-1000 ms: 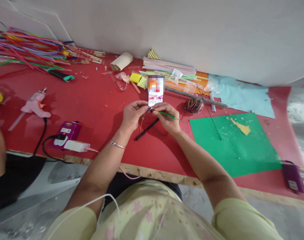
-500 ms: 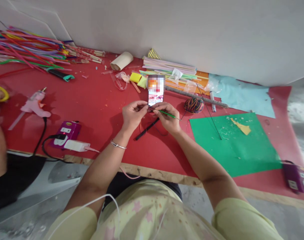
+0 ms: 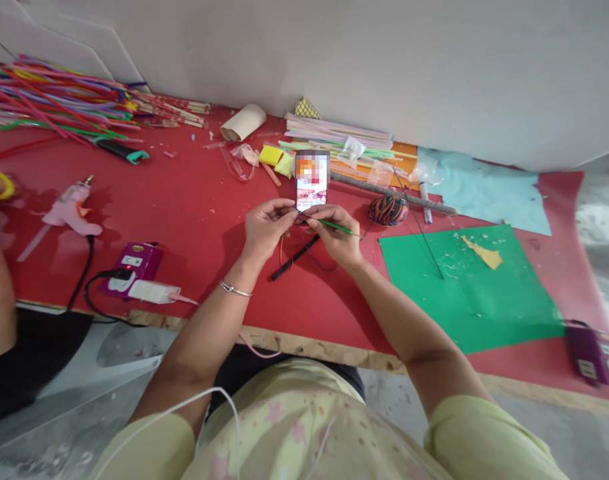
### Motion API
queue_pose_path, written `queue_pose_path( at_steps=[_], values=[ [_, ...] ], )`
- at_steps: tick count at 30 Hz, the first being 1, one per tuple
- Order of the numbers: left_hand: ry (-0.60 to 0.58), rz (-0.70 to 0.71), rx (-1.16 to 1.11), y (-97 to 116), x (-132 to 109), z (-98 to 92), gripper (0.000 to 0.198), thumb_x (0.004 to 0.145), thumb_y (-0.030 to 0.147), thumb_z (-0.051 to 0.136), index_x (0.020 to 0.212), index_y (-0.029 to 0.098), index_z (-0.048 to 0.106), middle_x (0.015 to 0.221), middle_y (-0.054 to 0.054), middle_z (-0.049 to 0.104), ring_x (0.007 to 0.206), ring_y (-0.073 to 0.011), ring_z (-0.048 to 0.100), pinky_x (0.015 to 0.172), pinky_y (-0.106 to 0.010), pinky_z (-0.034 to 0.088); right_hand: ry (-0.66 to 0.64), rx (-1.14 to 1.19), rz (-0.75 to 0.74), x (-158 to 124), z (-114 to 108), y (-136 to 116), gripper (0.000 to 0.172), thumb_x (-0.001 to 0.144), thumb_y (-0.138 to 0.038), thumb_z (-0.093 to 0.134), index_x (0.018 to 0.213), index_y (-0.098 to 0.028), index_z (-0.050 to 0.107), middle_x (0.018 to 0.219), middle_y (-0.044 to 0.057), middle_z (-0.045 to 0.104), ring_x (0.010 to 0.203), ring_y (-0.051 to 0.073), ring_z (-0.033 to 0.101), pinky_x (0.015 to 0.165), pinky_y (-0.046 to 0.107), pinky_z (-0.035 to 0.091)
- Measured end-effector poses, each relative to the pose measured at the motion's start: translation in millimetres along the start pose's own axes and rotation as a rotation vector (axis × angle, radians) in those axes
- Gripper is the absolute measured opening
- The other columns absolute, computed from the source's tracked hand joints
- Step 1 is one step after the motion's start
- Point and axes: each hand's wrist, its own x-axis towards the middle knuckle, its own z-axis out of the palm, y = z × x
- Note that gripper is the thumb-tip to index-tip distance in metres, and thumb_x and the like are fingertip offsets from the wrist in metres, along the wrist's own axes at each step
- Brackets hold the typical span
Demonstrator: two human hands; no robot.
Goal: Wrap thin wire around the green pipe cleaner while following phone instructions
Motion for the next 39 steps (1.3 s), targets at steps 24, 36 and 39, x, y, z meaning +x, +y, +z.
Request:
queue_pose_path(
  at_steps=[24, 36, 39],
  values=[
    [0.019, 0.029, -0.043, -4.3, 3.3, -0.3, 0.023, 0.069, 0.022, 0.082, 0.091, 0.020, 0.079, 0.068, 0.001, 0.071, 0.047, -0.0066, 0.054, 0.041, -0.018, 0.040, -0.022, 0.024, 0.023, 1.6, 0.3, -5.2, 0.023, 0.082, -0.043, 0.086, 0.089, -0.023, 0.075, 0.102, 0.004, 0.076, 0.085, 0.016, 0.075, 0.072, 0.030, 0.067],
    [-0.031, -0.010, -0.085, -3.9, 2.0, -2.0, 0.022, 0.072, 0.025, 0.083, 0.092, 0.019, 0.078, 0.073, -0.002, 0.075, 0.058, -0.0126, 0.068, 0.042, -0.018, 0.042, 0.061, 0.244, 0.264, 3.1, 3.5, -4.7, 0.032, 0.074, -0.045, 0.092, 0.083, -0.023, 0.070, 0.095, 0.001, 0.081, 0.083, 0.019, 0.080, 0.064, 0.027, 0.067],
    [-0.043, -0.029, -0.095, -3.1, 1.4, -2.6, 0.022, 0.072, 0.026, 0.082, 0.093, 0.019, 0.078, 0.074, -0.002, 0.075, 0.061, -0.0134, 0.070, 0.043, -0.018, 0.043, 0.056, 0.237, 0.232, 2.6, 5.2, -5.4, 0.030, 0.076, -0.044, 0.091, 0.084, -0.023, 0.071, 0.097, 0.002, 0.082, 0.084, 0.019, 0.081, 0.064, 0.028, 0.068]
  ],
)
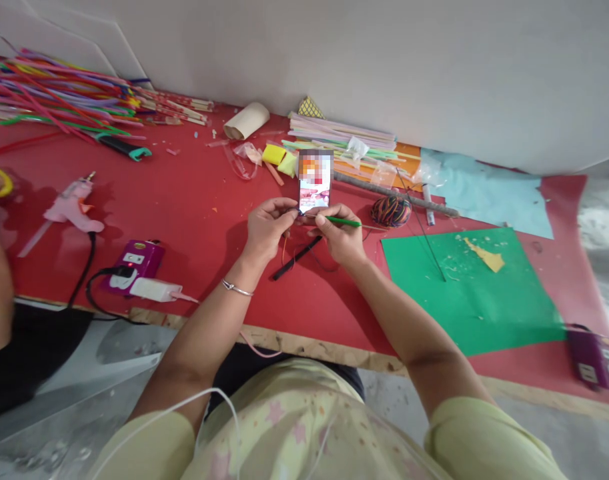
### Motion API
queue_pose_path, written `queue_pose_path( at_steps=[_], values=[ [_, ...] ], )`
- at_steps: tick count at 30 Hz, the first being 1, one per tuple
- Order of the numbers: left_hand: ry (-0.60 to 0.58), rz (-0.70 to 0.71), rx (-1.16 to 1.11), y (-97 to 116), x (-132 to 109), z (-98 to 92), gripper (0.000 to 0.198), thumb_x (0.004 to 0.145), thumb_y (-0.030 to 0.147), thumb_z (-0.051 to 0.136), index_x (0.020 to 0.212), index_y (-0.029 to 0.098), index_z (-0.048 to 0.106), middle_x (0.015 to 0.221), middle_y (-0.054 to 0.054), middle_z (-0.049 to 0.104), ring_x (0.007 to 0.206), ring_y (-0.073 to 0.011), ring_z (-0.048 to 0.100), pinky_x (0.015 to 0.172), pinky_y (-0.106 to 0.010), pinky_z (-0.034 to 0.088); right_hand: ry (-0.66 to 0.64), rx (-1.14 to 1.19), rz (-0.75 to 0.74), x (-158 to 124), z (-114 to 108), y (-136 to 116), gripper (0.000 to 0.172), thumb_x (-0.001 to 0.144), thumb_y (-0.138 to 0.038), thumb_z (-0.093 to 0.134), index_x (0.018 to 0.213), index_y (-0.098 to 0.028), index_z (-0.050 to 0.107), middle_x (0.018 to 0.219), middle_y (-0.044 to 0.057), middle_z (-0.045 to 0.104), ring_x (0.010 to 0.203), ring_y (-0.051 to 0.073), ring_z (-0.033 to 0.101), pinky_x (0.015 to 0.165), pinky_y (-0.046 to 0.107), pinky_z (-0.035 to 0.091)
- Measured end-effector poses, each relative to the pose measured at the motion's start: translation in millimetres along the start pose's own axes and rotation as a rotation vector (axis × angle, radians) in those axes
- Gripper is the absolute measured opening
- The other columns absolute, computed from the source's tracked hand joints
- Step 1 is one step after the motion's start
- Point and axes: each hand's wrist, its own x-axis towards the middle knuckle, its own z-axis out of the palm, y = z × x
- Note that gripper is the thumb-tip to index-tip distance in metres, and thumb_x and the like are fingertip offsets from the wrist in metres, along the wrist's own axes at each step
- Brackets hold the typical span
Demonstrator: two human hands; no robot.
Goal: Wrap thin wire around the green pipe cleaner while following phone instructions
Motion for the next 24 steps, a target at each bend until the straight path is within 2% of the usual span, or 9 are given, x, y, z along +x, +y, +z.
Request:
queue_pose_path(
  at_steps=[4, 9, 15, 19, 24],
  values=[
    [0.013, 0.010, 0.004, -1.1, 0.7, -0.4, 0.021, 0.072, 0.027, 0.082, 0.091, 0.019, 0.077, 0.074, -0.002, 0.075, 0.058, -0.0116, 0.067, 0.044, -0.018, 0.044, -0.006, -0.049, -0.078, -2.0, 2.1, -1.1, 0.026, 0.079, -0.042, 0.089, 0.086, -0.024, 0.072, 0.098, 0.001, 0.081, 0.085, 0.018, 0.080, 0.065, 0.028, 0.068],
    [0.028, 0.035, 0.032, -1.1, 1.1, 1.1, 0.018, 0.071, 0.027, 0.082, 0.087, 0.020, 0.076, 0.072, -0.001, 0.073, 0.056, -0.0103, 0.063, 0.045, -0.018, 0.044, 0.023, -0.091, -0.091, -4.0, 4.2, -1.3, 0.027, 0.080, -0.045, 0.087, 0.086, -0.024, 0.071, 0.094, 0.001, 0.080, 0.084, 0.018, 0.080, 0.065, 0.027, 0.068],
    [0.030, 0.069, 0.058, -0.2, 0.0, 2.0, 0.017, 0.072, 0.027, 0.082, 0.087, 0.020, 0.076, 0.071, -0.001, 0.072, 0.056, -0.0103, 0.063, 0.045, -0.019, 0.044, 0.030, -0.138, -0.201, -6.2, 8.3, -1.4, 0.024, 0.082, -0.041, 0.086, 0.088, -0.023, 0.073, 0.100, 0.002, 0.078, 0.088, 0.017, 0.079, 0.069, 0.029, 0.068],
    [0.045, 0.097, 0.063, -1.8, 0.1, 1.9, 0.015, 0.072, 0.026, 0.082, 0.085, 0.020, 0.076, 0.070, 0.000, 0.071, 0.053, -0.0086, 0.059, 0.045, -0.019, 0.043, 0.054, -0.140, -0.168, -6.3, 8.4, -3.2, 0.027, 0.080, -0.045, 0.087, 0.087, -0.023, 0.072, 0.098, 0.002, 0.079, 0.085, 0.017, 0.078, 0.068, 0.029, 0.068],
    [0.043, 0.088, 0.064, -0.4, -0.9, 3.4, 0.015, 0.073, 0.027, 0.082, 0.086, 0.021, 0.077, 0.071, -0.001, 0.072, 0.057, -0.0106, 0.062, 0.046, -0.020, 0.044, 0.074, -0.103, -0.049, -5.0, 6.4, -5.7, 0.030, 0.080, -0.048, 0.087, 0.086, -0.025, 0.071, 0.095, 0.002, 0.081, 0.089, 0.019, 0.079, 0.067, 0.029, 0.067]
  ],
)
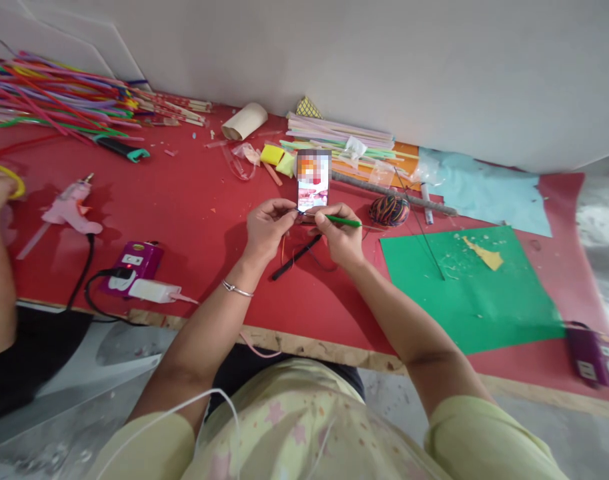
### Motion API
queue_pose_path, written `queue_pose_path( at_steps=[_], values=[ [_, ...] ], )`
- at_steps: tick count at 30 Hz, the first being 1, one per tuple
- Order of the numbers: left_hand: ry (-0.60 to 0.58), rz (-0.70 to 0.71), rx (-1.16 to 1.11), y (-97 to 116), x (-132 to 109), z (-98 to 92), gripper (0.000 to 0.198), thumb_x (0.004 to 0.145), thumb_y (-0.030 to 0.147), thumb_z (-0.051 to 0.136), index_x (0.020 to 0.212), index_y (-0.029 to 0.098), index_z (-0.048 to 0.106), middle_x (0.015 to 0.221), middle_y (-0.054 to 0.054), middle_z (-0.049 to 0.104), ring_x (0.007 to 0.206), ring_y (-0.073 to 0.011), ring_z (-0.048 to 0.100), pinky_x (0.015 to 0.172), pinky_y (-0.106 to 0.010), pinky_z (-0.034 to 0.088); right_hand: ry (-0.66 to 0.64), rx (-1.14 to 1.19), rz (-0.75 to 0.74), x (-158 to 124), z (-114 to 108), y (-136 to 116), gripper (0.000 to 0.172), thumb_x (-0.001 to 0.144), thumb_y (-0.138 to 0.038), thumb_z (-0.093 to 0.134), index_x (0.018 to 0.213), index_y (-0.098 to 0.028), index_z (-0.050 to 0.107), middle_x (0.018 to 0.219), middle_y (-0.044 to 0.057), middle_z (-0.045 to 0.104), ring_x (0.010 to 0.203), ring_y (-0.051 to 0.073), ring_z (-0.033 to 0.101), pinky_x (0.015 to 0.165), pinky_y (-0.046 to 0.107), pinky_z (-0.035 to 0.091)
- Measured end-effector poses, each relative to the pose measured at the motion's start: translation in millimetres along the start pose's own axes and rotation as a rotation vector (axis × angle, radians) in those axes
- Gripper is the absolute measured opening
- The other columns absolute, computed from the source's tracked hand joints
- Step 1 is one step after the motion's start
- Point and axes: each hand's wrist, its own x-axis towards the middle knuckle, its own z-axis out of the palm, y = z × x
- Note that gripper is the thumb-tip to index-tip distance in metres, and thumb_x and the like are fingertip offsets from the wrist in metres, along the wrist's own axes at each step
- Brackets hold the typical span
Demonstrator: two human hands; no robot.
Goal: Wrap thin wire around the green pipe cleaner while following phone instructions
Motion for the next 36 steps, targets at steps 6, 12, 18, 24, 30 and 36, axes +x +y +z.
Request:
queue_pose_path(
  at_steps=[6, 12, 18, 24, 30, 36],
  values=[
    [-0.010, -0.014, -0.017, 1.5, -0.8, 0.3, 0.015, 0.072, 0.026, 0.082, 0.085, 0.020, 0.077, 0.072, -0.001, 0.072, 0.058, -0.0111, 0.064, 0.047, -0.020, 0.045, 0.024, 0.098, 0.068, 2.2, 0.1, 3.2, 0.035, 0.075, -0.049, 0.091, 0.083, -0.024, 0.068, 0.096, 0.002, 0.082, 0.086, 0.020, 0.080, 0.062, 0.028, 0.066],
    [-0.074, -0.147, -0.108, 5.0, -0.8, -2.1, 0.021, 0.072, 0.028, 0.083, 0.090, 0.020, 0.076, 0.074, -0.002, 0.073, 0.058, -0.0120, 0.066, 0.044, -0.019, 0.043, 0.003, 0.073, 0.050, 1.7, -1.2, 3.1, 0.032, 0.077, -0.047, 0.090, 0.084, -0.023, 0.070, 0.095, 0.001, 0.081, 0.085, 0.019, 0.080, 0.060, 0.026, 0.064],
    [-0.113, -0.290, -0.181, 12.2, -2.2, -1.1, 0.030, 0.070, 0.032, 0.085, 0.095, 0.018, 0.075, 0.075, -0.004, 0.075, 0.060, -0.0134, 0.069, 0.042, -0.018, 0.042, -0.019, 0.042, 0.036, 1.7, -2.7, 2.6, 0.032, 0.077, -0.047, 0.089, 0.084, -0.023, 0.070, 0.091, 0.002, 0.081, 0.082, 0.018, 0.079, 0.062, 0.026, 0.064],
    [-0.090, -0.211, -0.155, 6.1, -0.3, -1.4, 0.028, 0.068, 0.028, 0.087, 0.091, 0.019, 0.076, 0.069, -0.001, 0.073, 0.056, -0.0111, 0.066, 0.043, -0.018, 0.043, -0.021, 0.044, 0.020, 0.8, -2.2, 2.0, 0.028, 0.079, -0.045, 0.088, 0.085, -0.024, 0.071, 0.090, 0.001, 0.081, 0.085, 0.017, 0.079, 0.062, 0.025, 0.063],
    [-0.067, -0.166, -0.149, 2.7, 0.6, -0.9, 0.027, 0.067, 0.028, 0.088, 0.090, 0.019, 0.076, 0.071, -0.001, 0.072, 0.059, -0.0117, 0.066, 0.044, -0.019, 0.044, -0.014, 0.138, 0.108, 4.6, -4.7, 7.1, 0.034, 0.076, -0.048, 0.090, 0.083, -0.024, 0.065, 0.096, 0.001, 0.081, 0.081, 0.017, 0.079, 0.056, 0.024, 0.061],
    [-0.066, -0.150, -0.154, 1.6, 0.5, -1.7, 0.025, 0.068, 0.028, 0.088, 0.088, 0.019, 0.075, 0.071, -0.002, 0.073, 0.059, -0.0116, 0.066, 0.045, -0.019, 0.044, -0.026, 0.183, 0.145, 6.4, -4.9, 6.4, 0.036, 0.075, -0.047, 0.091, 0.083, -0.024, 0.065, 0.095, 0.000, 0.081, 0.076, 0.015, 0.078, 0.054, 0.022, 0.058]
  ],
)
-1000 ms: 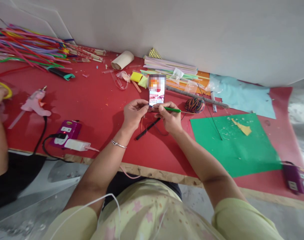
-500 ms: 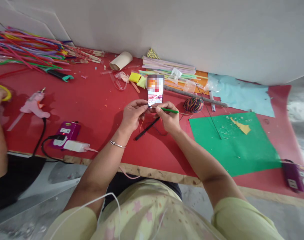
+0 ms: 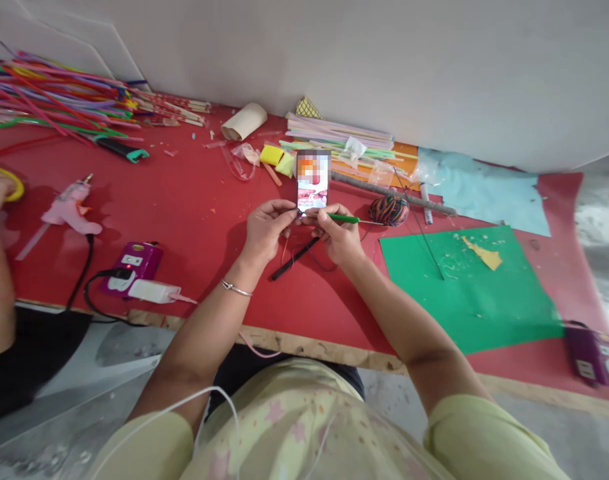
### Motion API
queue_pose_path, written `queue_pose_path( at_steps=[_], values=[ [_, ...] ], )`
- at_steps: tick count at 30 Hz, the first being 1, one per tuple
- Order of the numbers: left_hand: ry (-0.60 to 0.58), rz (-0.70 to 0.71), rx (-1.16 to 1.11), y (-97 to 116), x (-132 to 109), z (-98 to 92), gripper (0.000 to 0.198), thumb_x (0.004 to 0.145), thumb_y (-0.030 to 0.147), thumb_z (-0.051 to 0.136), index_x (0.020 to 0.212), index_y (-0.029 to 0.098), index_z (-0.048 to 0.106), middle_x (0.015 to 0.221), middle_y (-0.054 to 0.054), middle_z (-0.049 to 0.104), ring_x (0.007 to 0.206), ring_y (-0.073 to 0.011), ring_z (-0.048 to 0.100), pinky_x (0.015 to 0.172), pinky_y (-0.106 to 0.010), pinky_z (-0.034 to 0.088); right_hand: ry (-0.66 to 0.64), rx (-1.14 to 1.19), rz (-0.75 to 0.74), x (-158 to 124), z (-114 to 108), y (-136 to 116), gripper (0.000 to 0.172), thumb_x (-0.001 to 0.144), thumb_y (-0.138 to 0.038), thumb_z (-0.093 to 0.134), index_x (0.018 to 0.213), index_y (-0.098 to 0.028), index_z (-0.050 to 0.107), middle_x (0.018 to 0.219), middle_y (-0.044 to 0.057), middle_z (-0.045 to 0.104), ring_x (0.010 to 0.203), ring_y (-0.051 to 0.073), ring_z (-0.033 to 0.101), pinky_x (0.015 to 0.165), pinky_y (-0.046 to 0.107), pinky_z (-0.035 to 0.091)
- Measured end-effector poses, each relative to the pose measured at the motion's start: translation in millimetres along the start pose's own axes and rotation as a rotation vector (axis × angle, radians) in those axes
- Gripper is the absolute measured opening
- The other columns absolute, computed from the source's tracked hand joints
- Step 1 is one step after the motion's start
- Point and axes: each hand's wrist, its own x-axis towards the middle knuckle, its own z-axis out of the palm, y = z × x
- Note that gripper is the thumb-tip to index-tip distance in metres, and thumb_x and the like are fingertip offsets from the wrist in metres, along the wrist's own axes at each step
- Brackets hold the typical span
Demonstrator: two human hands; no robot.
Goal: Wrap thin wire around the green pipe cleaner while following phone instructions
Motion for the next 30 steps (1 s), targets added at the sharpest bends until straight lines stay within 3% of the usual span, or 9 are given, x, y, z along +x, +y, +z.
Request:
queue_pose_path(
  at_steps=[8, 19, 24, 30],
  values=[
    [0.040, -0.021, -0.001, 3.7, 0.3, 1.5, 0.029, 0.066, 0.028, 0.087, 0.089, 0.018, 0.073, 0.070, -0.001, 0.072, 0.062, -0.0129, 0.069, 0.045, -0.019, 0.042, 0.048, -0.094, -0.064, -2.4, 2.8, -3.3, 0.034, 0.073, -0.047, 0.092, 0.082, -0.023, 0.068, 0.090, 0.000, 0.080, 0.082, 0.017, 0.078, 0.058, 0.024, 0.059],
    [0.009, -0.005, 0.003, -0.3, 0.6, 0.1, 0.027, 0.067, 0.028, 0.088, 0.088, 0.019, 0.074, 0.071, -0.001, 0.073, 0.058, -0.0116, 0.067, 0.044, -0.019, 0.043, -0.099, 0.107, 0.176, 3.0, -8.3, 2.6, 0.041, 0.072, -0.052, 0.092, 0.080, -0.024, 0.062, 0.096, -0.001, 0.082, 0.070, 0.011, 0.074, 0.050, 0.018, 0.052],
    [0.022, -0.024, -0.004, 4.0, -1.3, 1.8, 0.029, 0.066, 0.030, 0.088, 0.088, 0.018, 0.072, 0.068, 0.000, 0.072, 0.056, -0.0102, 0.065, 0.044, -0.018, 0.042, -0.095, 0.087, 0.155, 2.8, -9.6, 3.6, 0.039, 0.074, -0.050, 0.090, 0.081, -0.024, 0.062, 0.099, 0.000, 0.083, 0.073, 0.012, 0.075, 0.052, 0.020, 0.053],
    [-0.025, -0.059, -0.041, 4.1, -1.7, 0.3, 0.027, 0.068, 0.028, 0.087, 0.088, 0.019, 0.072, 0.064, 0.001, 0.069, 0.052, -0.0097, 0.062, 0.043, -0.018, 0.040, -0.037, 0.213, 0.219, 7.6, -11.9, 5.4, 0.040, 0.070, -0.047, 0.094, 0.086, -0.025, 0.064, 0.089, -0.005, 0.082, 0.069, 0.009, 0.074, 0.051, 0.016, 0.053]
  ],
)
